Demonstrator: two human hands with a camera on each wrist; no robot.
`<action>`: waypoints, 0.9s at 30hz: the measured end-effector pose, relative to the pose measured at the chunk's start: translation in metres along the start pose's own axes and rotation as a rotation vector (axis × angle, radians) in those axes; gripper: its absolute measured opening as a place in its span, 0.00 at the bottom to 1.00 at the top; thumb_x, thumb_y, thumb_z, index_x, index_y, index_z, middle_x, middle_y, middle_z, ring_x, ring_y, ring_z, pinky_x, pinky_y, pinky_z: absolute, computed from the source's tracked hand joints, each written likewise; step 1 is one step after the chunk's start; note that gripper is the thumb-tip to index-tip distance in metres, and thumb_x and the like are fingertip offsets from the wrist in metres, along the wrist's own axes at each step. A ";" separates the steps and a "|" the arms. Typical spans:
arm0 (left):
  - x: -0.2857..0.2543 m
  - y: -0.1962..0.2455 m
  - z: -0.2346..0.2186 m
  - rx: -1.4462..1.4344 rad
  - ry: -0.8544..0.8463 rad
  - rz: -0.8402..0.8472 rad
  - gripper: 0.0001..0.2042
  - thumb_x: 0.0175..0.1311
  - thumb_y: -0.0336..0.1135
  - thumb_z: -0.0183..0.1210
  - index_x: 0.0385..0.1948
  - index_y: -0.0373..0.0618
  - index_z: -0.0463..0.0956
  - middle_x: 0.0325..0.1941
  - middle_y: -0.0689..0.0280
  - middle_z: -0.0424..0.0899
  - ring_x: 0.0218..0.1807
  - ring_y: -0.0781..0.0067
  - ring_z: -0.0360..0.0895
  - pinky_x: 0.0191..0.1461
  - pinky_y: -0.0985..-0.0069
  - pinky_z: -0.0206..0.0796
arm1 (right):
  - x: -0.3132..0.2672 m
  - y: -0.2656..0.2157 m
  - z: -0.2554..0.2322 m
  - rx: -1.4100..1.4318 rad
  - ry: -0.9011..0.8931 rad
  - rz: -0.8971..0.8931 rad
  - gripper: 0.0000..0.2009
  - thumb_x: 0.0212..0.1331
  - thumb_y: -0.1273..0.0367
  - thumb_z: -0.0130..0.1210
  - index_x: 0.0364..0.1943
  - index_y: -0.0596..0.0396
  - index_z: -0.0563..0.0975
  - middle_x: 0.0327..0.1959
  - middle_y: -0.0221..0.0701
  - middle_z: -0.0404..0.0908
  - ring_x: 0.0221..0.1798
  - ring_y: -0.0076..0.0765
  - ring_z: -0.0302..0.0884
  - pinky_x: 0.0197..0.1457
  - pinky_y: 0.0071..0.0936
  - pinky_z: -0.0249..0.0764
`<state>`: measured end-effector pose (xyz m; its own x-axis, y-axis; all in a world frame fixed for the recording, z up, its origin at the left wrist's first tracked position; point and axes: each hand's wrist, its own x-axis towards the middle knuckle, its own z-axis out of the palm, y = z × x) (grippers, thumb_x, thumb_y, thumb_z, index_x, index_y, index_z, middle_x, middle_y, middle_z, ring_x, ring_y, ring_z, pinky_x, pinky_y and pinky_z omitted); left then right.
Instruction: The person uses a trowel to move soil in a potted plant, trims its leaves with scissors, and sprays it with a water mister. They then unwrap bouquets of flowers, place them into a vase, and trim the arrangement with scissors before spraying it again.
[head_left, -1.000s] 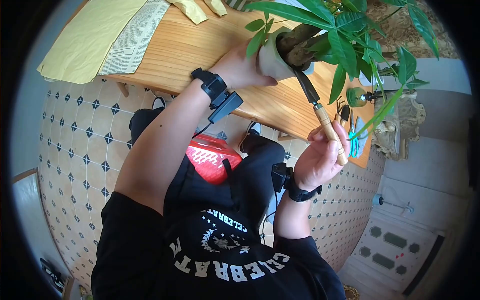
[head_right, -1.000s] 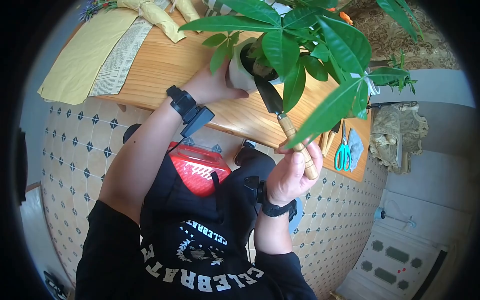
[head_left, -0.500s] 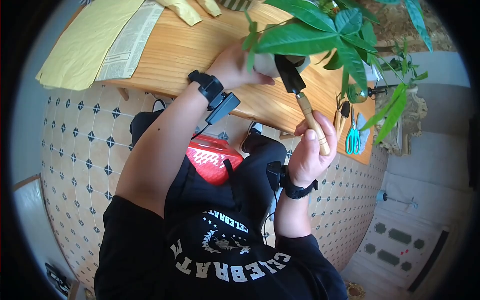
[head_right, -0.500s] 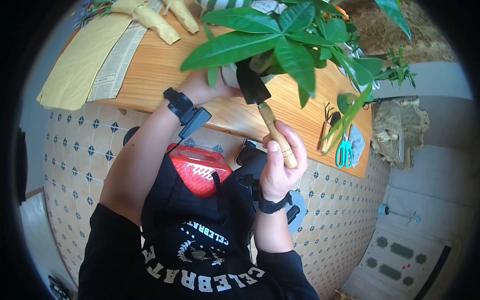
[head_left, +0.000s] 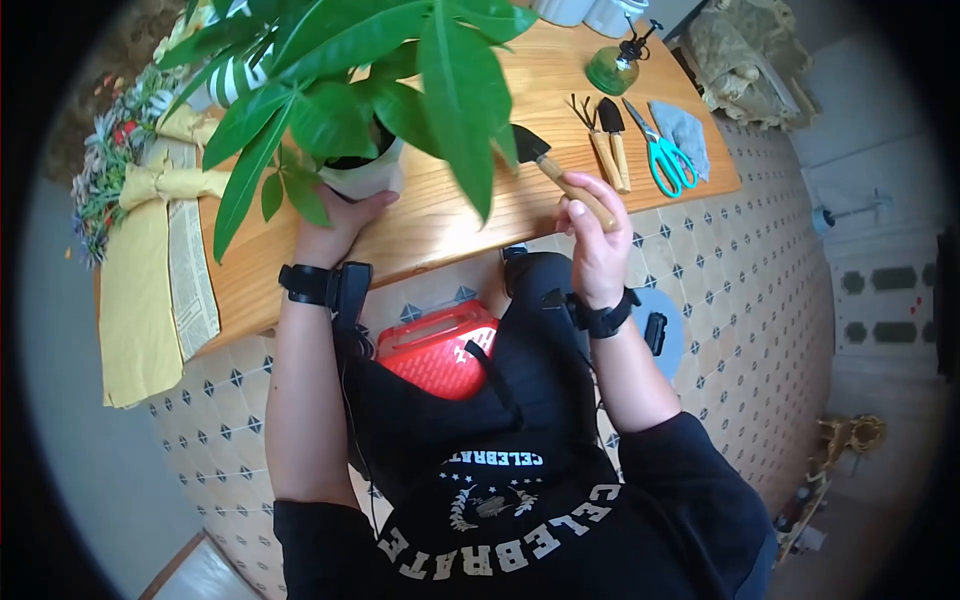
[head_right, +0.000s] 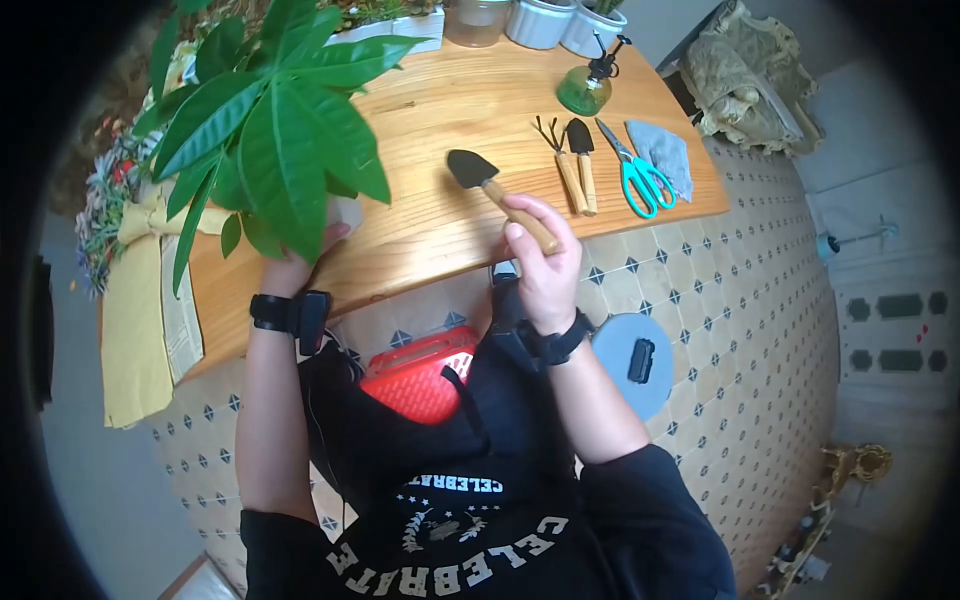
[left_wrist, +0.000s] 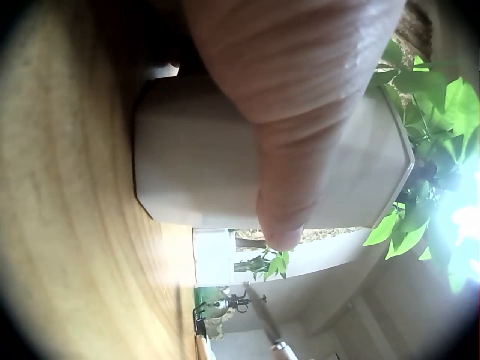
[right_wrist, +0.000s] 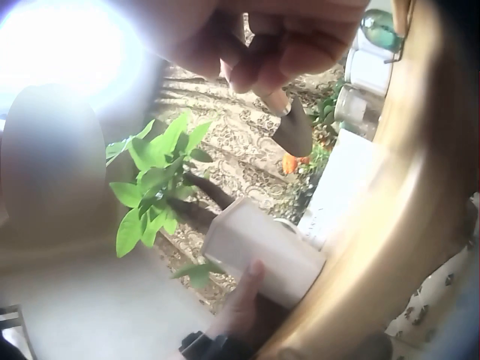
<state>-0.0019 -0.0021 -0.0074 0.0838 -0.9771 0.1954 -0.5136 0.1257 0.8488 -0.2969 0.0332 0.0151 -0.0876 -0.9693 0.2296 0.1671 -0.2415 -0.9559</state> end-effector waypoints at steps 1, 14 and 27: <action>-0.001 0.003 0.000 -0.018 0.003 -0.040 0.29 0.43 0.40 0.73 0.46 0.33 0.75 0.48 0.55 0.81 0.49 0.63 0.78 0.55 0.68 0.69 | 0.004 0.000 -0.007 -0.021 0.005 0.002 0.13 0.62 0.72 0.53 0.50 0.59 0.76 0.31 0.27 0.79 0.31 0.17 0.73 0.35 0.15 0.69; 0.001 0.000 0.009 -0.058 0.045 -0.064 0.23 0.47 0.33 0.70 0.44 0.34 0.73 0.44 0.60 0.79 0.46 0.67 0.76 0.53 0.72 0.67 | 0.067 0.043 -0.046 -0.589 -0.025 -0.216 0.14 0.57 0.66 0.57 0.46 0.55 0.78 0.33 0.34 0.80 0.33 0.27 0.77 0.39 0.23 0.71; 0.003 -0.002 0.009 0.061 0.028 -0.098 0.19 0.52 0.34 0.68 0.43 0.33 0.75 0.42 0.61 0.81 0.44 0.68 0.77 0.52 0.72 0.67 | 0.059 0.040 -0.042 -0.939 -0.007 -0.426 0.16 0.44 0.70 0.62 0.41 0.53 0.79 0.37 0.36 0.74 0.45 0.45 0.70 0.50 0.37 0.68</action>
<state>-0.0078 -0.0067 -0.0129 0.1599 -0.9789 0.1271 -0.5522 0.0180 0.8335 -0.3367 -0.0319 -0.0175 0.0461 -0.8123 0.5814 -0.7116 -0.4351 -0.5516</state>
